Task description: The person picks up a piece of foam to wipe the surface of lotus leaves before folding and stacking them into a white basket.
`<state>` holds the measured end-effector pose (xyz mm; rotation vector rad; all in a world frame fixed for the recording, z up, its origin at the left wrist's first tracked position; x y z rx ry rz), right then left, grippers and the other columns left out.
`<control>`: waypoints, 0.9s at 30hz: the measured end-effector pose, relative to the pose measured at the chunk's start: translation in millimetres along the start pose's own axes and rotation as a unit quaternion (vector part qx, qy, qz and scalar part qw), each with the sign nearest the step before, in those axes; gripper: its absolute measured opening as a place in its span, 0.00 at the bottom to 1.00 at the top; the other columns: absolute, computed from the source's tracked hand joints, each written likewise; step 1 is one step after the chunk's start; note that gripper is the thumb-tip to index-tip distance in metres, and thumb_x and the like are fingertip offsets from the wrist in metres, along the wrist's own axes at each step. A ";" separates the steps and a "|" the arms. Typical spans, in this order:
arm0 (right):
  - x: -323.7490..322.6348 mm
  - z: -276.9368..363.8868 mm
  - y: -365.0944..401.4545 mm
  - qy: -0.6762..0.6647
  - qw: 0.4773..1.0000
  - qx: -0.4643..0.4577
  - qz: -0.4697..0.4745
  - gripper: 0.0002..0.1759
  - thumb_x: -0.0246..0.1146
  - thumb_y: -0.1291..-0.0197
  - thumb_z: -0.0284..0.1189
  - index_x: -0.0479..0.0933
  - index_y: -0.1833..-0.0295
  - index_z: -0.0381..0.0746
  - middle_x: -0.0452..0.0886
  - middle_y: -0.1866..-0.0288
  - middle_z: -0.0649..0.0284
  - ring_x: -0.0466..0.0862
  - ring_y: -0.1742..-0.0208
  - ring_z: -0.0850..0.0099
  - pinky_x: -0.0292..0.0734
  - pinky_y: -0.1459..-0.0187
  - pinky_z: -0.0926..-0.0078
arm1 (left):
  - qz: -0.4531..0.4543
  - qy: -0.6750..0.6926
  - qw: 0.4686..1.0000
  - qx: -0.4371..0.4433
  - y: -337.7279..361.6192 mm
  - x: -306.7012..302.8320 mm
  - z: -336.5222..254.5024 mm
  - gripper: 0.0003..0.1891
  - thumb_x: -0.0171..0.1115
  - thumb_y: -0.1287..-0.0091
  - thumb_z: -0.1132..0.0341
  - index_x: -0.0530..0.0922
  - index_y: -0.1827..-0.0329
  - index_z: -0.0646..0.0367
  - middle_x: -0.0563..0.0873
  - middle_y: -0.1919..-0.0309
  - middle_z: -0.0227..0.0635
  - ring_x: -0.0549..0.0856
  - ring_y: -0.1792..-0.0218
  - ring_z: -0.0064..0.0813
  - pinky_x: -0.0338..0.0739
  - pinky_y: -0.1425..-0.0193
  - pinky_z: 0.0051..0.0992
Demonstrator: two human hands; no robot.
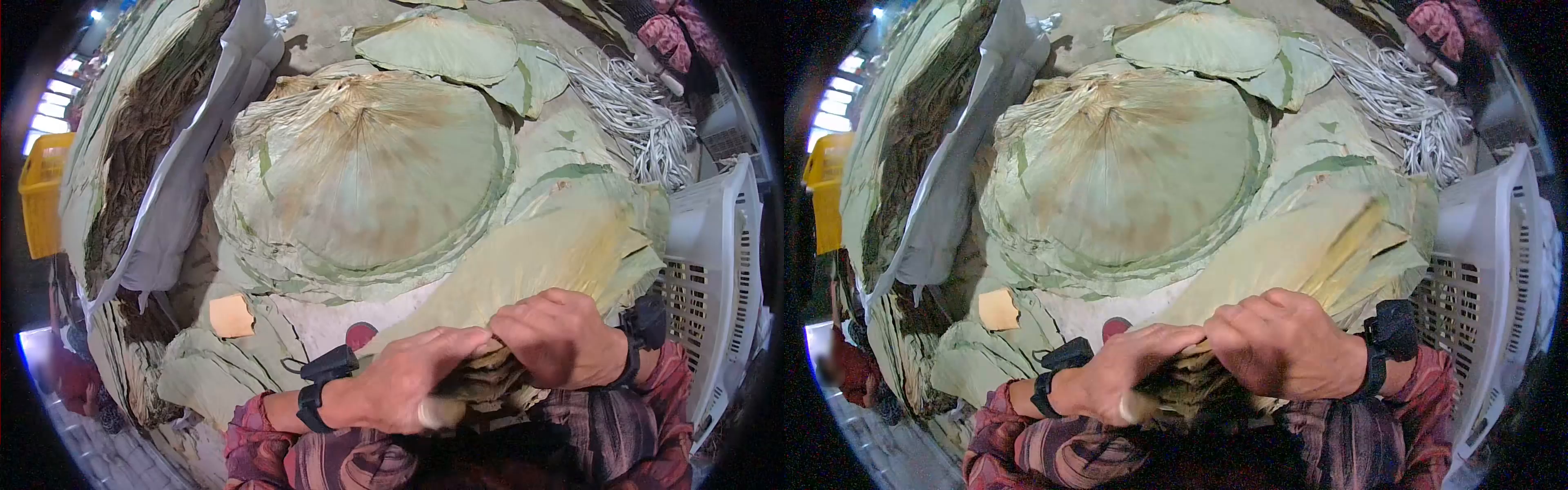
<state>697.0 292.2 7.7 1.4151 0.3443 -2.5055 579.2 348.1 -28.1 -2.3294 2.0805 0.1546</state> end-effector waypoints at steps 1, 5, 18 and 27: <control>-2.7 -2.1 -0.3 0.006 1.000 0.015 -0.010 0.20 0.64 0.52 0.27 0.74 0.51 0.37 0.81 0.58 0.59 0.83 0.61 0.63 0.78 0.63 0.64 | 0.001 -0.003 1.000 0.002 -1.4 0.1 -8.0 0.37 0.70 0.38 0.57 0.68 0.28 0.64 0.79 0.37 0.48 0.79 0.38 0.48 0.70 0.32 0.41; -15.2 -9.2 -12.5 -0.050 0.996 0.074 -0.005 0.22 0.64 0.53 0.27 0.74 0.50 0.33 0.82 0.62 0.57 0.82 0.65 0.60 0.78 0.65 0.64 | -0.077 -0.194 0.974 0.083 -7.4 4.6 -11.8 0.34 0.66 0.38 0.64 0.66 0.29 0.64 0.82 0.52 0.48 0.81 0.52 0.51 0.75 0.50 0.40; -4.1 -24.1 3.5 -0.032 0.999 0.033 0.025 0.22 0.63 0.50 0.26 0.78 0.46 0.38 0.77 0.70 0.59 0.81 0.68 0.57 0.78 0.66 0.60 | -0.198 -0.277 0.939 -0.047 -57.0 -173.6 54.3 0.24 0.64 0.30 0.58 0.75 0.35 0.62 0.83 0.46 0.48 0.82 0.44 0.49 0.76 0.40 0.40; -49.4 -44.5 30.3 -0.137 0.980 0.089 -0.113 0.15 0.71 0.49 0.27 0.83 0.53 0.39 0.87 0.66 0.61 0.88 0.64 0.61 0.81 0.59 0.69 | -0.351 -0.617 0.690 -0.140 -89.5 -235.2 145.9 0.35 0.73 0.47 0.65 0.70 0.34 0.59 0.81 0.48 0.45 0.80 0.46 0.46 0.73 0.45 0.44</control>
Point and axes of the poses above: each hand's wrist, its own y-axis away from the middle knuckle, its own x-axis out of the palm, z = x × y, the point moved 8 cm from there along -y, towards the middle knuckle
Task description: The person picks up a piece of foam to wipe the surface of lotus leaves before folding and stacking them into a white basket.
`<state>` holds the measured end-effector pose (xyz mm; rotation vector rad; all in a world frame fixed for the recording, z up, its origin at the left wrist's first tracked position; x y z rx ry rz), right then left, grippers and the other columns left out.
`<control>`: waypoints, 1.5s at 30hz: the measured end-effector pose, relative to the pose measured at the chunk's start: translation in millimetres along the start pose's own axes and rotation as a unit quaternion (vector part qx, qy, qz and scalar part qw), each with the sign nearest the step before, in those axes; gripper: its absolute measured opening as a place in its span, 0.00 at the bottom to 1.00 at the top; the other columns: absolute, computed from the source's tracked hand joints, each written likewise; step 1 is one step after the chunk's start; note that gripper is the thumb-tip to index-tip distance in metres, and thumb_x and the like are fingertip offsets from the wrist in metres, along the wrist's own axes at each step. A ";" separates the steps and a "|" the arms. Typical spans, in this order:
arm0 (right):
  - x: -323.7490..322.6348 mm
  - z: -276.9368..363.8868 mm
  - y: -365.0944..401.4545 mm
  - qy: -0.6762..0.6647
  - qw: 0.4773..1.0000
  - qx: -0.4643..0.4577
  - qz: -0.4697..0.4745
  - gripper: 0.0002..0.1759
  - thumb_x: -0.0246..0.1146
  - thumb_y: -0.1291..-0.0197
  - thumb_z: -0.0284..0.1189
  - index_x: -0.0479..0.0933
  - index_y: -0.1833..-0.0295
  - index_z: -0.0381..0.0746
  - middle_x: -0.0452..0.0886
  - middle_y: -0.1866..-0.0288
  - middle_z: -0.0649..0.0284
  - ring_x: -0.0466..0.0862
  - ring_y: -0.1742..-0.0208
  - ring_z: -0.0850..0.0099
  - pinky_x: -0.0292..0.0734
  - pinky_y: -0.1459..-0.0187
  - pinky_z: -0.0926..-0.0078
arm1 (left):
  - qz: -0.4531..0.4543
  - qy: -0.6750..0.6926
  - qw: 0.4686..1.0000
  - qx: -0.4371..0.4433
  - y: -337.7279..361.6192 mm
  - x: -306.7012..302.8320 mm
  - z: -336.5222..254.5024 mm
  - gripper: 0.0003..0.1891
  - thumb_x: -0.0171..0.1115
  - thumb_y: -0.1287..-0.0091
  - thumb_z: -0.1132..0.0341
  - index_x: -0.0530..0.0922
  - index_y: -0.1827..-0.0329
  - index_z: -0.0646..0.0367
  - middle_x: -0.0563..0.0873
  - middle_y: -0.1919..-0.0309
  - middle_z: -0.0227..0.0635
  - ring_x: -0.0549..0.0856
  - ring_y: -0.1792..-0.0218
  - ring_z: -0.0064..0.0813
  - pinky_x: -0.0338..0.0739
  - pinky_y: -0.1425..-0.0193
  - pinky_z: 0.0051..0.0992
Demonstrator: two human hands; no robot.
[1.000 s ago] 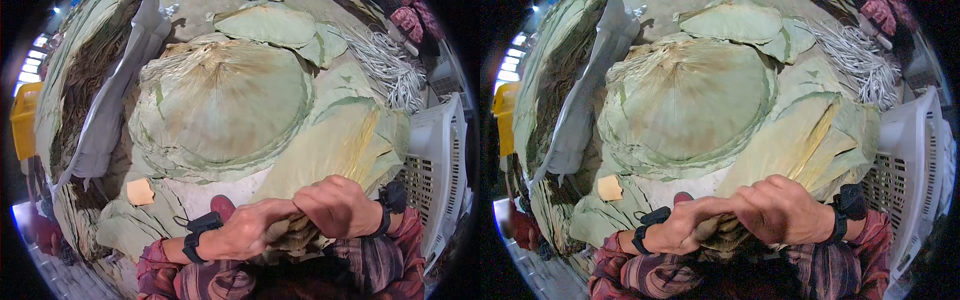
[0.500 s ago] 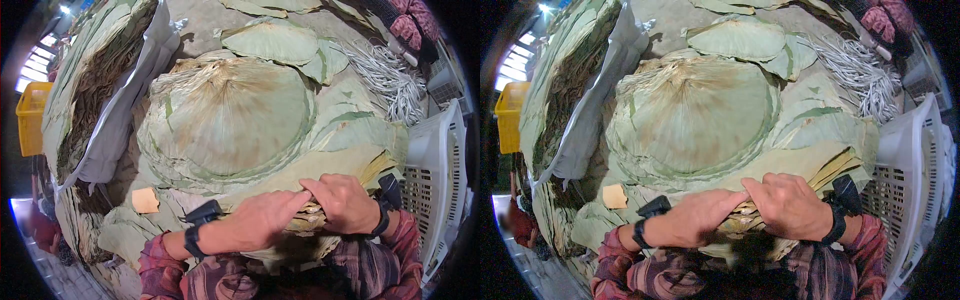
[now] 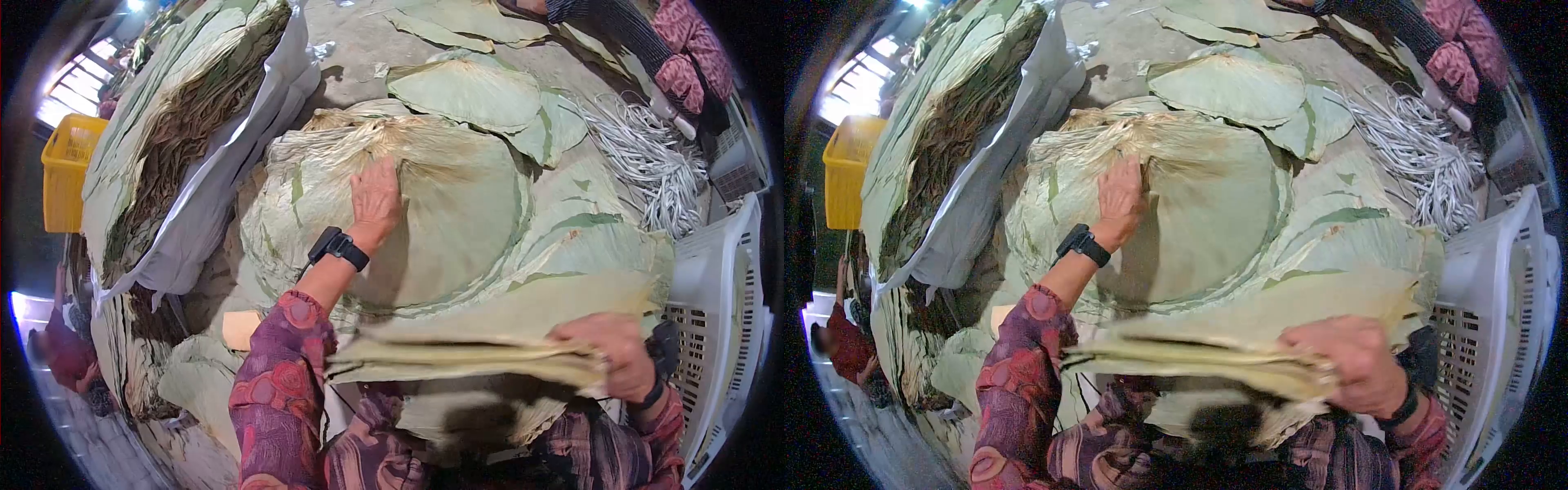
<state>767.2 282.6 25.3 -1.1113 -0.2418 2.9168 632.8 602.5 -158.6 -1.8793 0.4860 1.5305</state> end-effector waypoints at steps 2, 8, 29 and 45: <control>-36.9 -21.6 30.8 0.039 0.997 0.052 -0.041 0.23 0.71 0.45 0.29 0.79 0.43 0.37 0.84 0.49 0.57 0.85 0.48 0.60 0.81 0.47 0.67 | 0.078 0.071 0.994 0.041 10.5 2.1 -3.0 0.20 0.68 0.42 0.69 0.76 0.46 0.62 0.82 0.59 0.48 0.82 0.55 0.48 0.76 0.52 0.37; -109.3 -92.7 187.7 -0.504 0.799 -0.005 -0.329 0.33 0.50 0.24 0.47 0.60 0.23 0.38 0.63 0.23 0.47 0.66 0.24 0.47 0.60 0.24 0.46 | 0.234 0.451 0.857 0.088 124.9 -42.0 -110.2 0.13 0.58 0.44 0.71 0.83 0.57 0.64 0.86 0.60 0.52 0.86 0.59 0.50 0.80 0.51 0.41; 21.3 39.6 14.7 0.118 0.981 -0.117 0.098 0.16 0.64 0.51 0.29 0.82 0.53 0.43 0.85 0.62 0.69 0.85 0.61 0.70 0.79 0.63 0.72 | -0.041 0.048 0.998 0.017 -30.7 -18.4 33.8 0.28 0.76 0.46 0.61 0.72 0.47 0.62 0.75 0.51 0.46 0.76 0.45 0.48 0.75 0.46 0.43; 47.8 11.8 18.0 0.074 0.989 -0.091 0.095 0.18 0.64 0.49 0.28 0.79 0.49 0.46 0.83 0.61 0.69 0.83 0.62 0.69 0.77 0.60 0.73 | -0.017 0.340 0.939 0.042 6.5 -104.5 3.3 0.11 0.70 0.34 0.68 0.75 0.63 0.62 0.81 0.72 0.32 0.79 0.71 0.19 0.77 0.64 0.24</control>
Point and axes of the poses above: each hand's wrist, its own y-axis away from the middle knuckle, its own x-axis out of the palm, z = x × y, the point moved 8 cm from there along -y, towards the middle knuckle
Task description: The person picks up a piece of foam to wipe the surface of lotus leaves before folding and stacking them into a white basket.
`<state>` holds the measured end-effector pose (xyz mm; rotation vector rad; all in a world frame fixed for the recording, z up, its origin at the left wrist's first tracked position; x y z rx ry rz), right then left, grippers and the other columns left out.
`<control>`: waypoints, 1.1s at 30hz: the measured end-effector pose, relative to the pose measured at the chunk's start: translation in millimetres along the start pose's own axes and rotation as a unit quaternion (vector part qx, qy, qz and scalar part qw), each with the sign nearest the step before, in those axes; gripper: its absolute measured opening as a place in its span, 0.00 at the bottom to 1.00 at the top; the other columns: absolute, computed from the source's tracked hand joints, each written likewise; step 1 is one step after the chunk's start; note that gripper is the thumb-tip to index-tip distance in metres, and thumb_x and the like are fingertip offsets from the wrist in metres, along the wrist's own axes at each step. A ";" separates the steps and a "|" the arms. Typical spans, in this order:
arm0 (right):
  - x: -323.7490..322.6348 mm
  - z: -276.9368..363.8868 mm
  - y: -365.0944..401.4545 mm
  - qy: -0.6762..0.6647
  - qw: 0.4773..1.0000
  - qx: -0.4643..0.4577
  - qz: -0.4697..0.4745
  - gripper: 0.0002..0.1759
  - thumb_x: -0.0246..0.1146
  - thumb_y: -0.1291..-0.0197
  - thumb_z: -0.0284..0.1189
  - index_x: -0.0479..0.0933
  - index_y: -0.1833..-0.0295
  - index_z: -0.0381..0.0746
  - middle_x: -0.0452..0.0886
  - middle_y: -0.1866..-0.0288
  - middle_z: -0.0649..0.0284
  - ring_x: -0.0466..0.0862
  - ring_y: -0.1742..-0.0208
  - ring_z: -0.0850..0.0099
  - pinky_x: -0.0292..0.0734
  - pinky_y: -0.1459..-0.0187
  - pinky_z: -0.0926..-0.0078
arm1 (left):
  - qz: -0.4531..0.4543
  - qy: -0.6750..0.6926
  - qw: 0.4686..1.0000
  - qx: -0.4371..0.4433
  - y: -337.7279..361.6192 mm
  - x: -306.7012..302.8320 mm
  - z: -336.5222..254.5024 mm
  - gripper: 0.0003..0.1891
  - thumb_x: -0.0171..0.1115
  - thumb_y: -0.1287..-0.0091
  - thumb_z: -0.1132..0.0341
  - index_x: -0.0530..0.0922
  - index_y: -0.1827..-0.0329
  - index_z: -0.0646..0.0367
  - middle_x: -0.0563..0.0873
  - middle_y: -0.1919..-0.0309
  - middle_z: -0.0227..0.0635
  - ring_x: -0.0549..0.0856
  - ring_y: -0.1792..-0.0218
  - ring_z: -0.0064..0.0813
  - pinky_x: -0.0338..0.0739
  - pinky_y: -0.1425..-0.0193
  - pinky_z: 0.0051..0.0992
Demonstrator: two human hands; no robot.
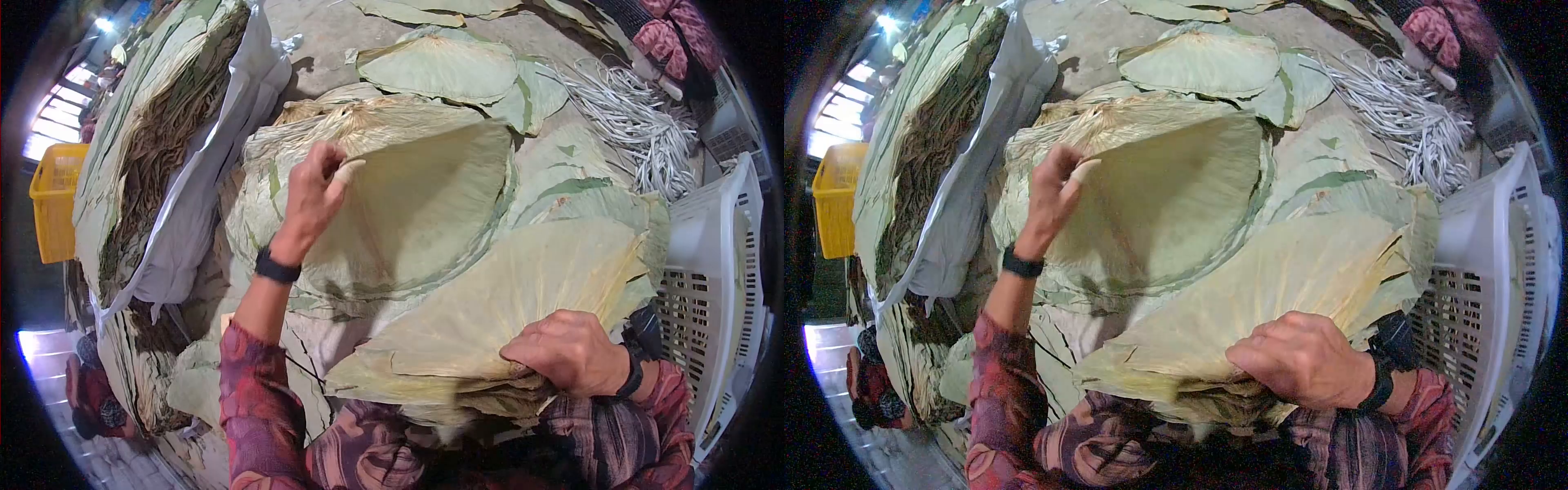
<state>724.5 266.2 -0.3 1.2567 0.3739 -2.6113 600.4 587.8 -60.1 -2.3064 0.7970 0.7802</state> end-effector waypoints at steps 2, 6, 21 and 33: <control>-1.4 4.5 1.3 0.002 1.000 -0.003 -0.010 0.17 0.65 0.48 0.28 0.80 0.50 0.45 0.84 0.61 0.68 0.83 0.63 0.69 0.78 0.60 0.73 | -0.002 0.008 1.000 0.005 22.6 -14.1 -44.8 0.09 0.70 0.35 0.70 0.77 0.61 0.62 0.83 0.72 0.37 0.83 0.71 0.24 0.79 0.65 0.26; -15.5 16.1 0.8 -0.064 0.996 0.059 -0.019 0.10 0.68 0.44 0.28 0.84 0.55 0.44 0.84 0.62 0.66 0.82 0.69 0.68 0.78 0.64 0.72 | 0.080 0.104 0.986 0.102 81.0 -20.6 -160.0 0.11 0.66 0.39 0.75 0.80 0.54 0.62 0.86 0.67 0.42 0.88 0.70 0.36 0.82 0.64 0.29; -23.0 23.9 -21.1 0.135 0.970 -0.061 -0.193 0.25 0.65 0.49 0.26 0.75 0.42 0.38 0.81 0.56 0.59 0.81 0.64 0.63 0.76 0.63 0.67 | 0.260 0.275 0.926 0.012 141.1 46.7 -185.9 0.20 0.67 0.34 0.71 0.76 0.39 0.59 0.86 0.52 0.43 0.87 0.53 0.44 0.81 0.50 0.34; 3.3 10.3 -18.8 0.006 1.000 -0.018 0.015 0.15 0.66 0.49 0.27 0.78 0.53 0.42 0.73 0.72 0.67 0.76 0.70 0.70 0.71 0.67 0.72 | -0.061 -0.190 0.976 0.086 -7.8 34.1 56.4 0.18 0.61 0.40 0.73 0.77 0.45 0.62 0.82 0.54 0.52 0.81 0.53 0.51 0.78 0.51 0.44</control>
Point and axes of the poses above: each hand's wrist, its own y-axis away from the middle knuckle, its own x-axis out of the palm, z = x × y, the point moved 8 cm from there along -y, towards the middle knuckle
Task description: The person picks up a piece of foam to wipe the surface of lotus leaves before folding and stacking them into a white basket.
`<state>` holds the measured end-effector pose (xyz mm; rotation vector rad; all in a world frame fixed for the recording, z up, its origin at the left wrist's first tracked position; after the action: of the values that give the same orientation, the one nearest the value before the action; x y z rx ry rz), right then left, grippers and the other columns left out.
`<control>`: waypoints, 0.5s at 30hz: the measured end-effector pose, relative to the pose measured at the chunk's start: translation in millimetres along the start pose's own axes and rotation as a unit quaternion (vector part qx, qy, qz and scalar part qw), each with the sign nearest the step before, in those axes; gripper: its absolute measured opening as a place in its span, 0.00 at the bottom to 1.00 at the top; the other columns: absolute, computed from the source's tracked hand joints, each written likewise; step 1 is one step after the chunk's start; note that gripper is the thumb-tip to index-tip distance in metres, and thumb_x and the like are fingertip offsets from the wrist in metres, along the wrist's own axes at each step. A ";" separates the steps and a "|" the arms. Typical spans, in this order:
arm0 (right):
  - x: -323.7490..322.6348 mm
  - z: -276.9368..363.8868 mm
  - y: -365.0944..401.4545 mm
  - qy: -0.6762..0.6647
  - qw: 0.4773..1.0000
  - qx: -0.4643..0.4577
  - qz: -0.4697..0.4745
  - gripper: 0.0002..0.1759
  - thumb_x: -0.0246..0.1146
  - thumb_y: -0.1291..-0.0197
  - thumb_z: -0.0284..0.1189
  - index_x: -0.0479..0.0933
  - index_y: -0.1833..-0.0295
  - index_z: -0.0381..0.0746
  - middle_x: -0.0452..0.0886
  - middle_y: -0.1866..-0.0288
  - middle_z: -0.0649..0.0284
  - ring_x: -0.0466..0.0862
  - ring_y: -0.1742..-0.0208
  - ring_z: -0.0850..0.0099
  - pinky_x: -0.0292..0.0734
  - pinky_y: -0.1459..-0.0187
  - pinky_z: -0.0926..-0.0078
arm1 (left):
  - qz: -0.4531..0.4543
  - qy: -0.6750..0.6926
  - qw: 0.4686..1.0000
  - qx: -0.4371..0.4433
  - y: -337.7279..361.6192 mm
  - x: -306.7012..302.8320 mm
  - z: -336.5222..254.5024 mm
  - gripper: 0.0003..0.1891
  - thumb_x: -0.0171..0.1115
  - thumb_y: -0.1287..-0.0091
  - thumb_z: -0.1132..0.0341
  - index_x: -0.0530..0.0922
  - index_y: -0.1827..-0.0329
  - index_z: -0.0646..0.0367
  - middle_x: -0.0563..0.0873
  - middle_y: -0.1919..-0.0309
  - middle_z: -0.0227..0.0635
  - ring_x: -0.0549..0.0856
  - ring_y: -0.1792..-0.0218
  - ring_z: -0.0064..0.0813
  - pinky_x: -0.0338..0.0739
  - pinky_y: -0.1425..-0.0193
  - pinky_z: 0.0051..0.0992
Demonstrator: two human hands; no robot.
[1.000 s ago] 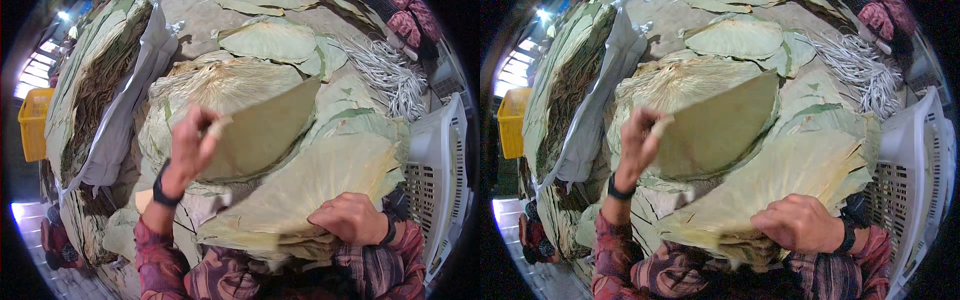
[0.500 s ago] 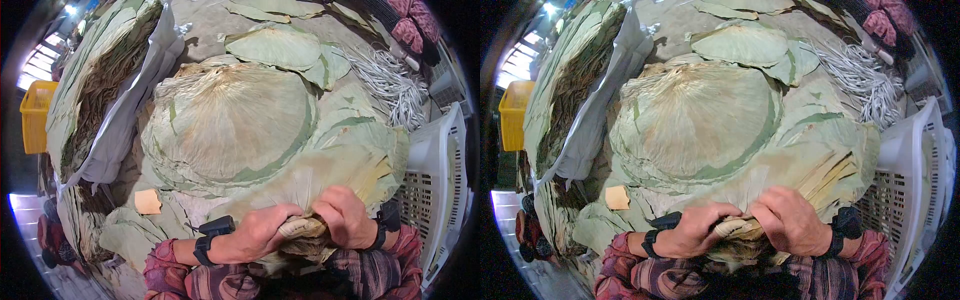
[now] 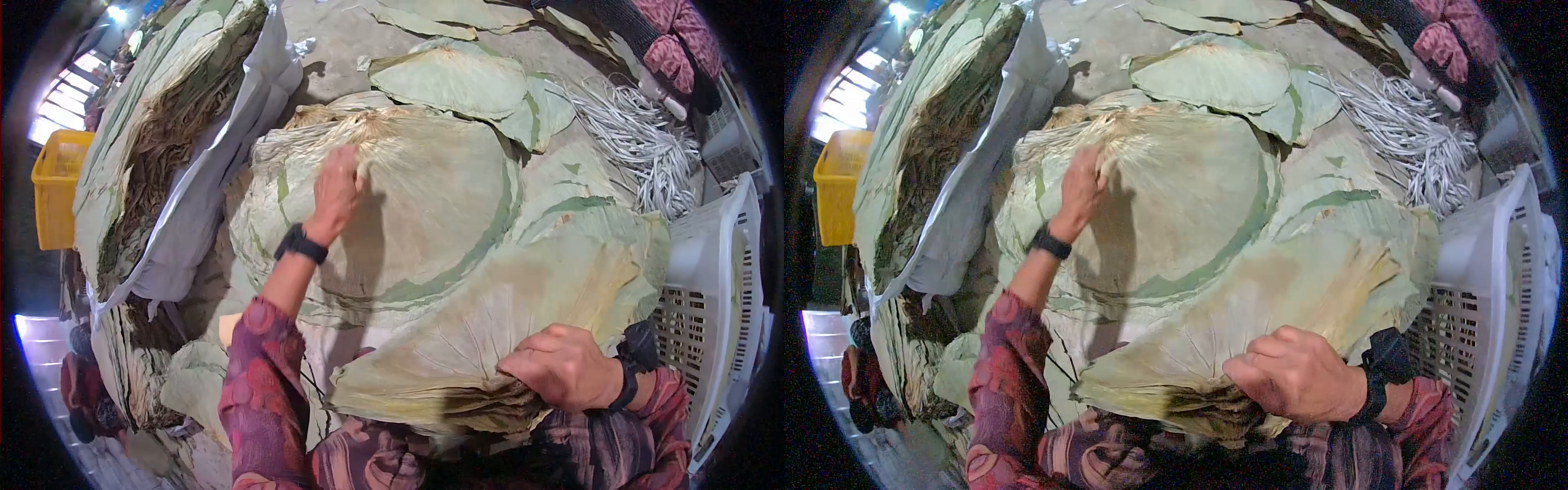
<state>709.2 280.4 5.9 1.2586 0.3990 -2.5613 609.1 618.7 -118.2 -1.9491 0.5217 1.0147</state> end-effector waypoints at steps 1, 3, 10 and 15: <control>-1.4 -0.3 -1.4 -0.011 1.000 -0.001 -0.012 0.14 0.66 0.49 0.27 0.79 0.54 0.43 0.73 0.71 0.67 0.76 0.69 0.70 0.71 0.67 0.72 | 0.004 0.005 1.000 -0.002 -6.1 9.4 4.4 0.18 0.61 0.40 0.73 0.77 0.45 0.62 0.82 0.54 0.52 0.81 0.53 0.51 0.78 0.51 0.44; 0.5 -0.7 1.5 -0.028 0.999 0.007 -0.024 0.12 0.66 0.48 0.28 0.79 0.55 0.43 0.73 0.70 0.67 0.76 0.68 0.71 0.71 0.67 0.73 | 0.072 -0.085 0.993 -0.039 -9.2 32.5 12.2 0.16 0.63 0.40 0.72 0.75 0.49 0.63 0.79 0.53 0.50 0.80 0.49 0.51 0.77 0.48 0.44; 3.5 0.5 8.1 -0.014 1.000 0.013 -0.010 0.09 0.65 0.43 0.28 0.79 0.55 0.43 0.72 0.70 0.67 0.74 0.70 0.70 0.70 0.67 0.72 | 0.117 -0.132 0.978 -0.112 -15.6 42.9 22.4 0.11 0.64 0.41 0.71 0.75 0.57 0.62 0.77 0.54 0.50 0.79 0.52 0.53 0.75 0.51 0.47; 14.3 -7.9 16.2 -0.057 0.996 0.061 0.008 0.06 0.63 0.39 0.29 0.79 0.56 0.45 0.70 0.71 0.66 0.74 0.70 0.67 0.71 0.67 0.70 | 0.073 -0.166 0.983 -0.035 -19.0 37.1 14.2 0.11 0.65 0.42 0.72 0.76 0.58 0.60 0.80 0.64 0.45 0.82 0.54 0.49 0.74 0.55 0.47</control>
<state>712.1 266.6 -12.3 1.1408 0.2116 -2.6637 637.1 641.7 -143.2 -1.7699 0.4493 1.4358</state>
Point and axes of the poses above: each hand's wrist, its own y-axis away from the middle knuckle, its own x-axis out of the palm, z = x × y, the point moved 8 cm from there along -y, towards the middle knuckle
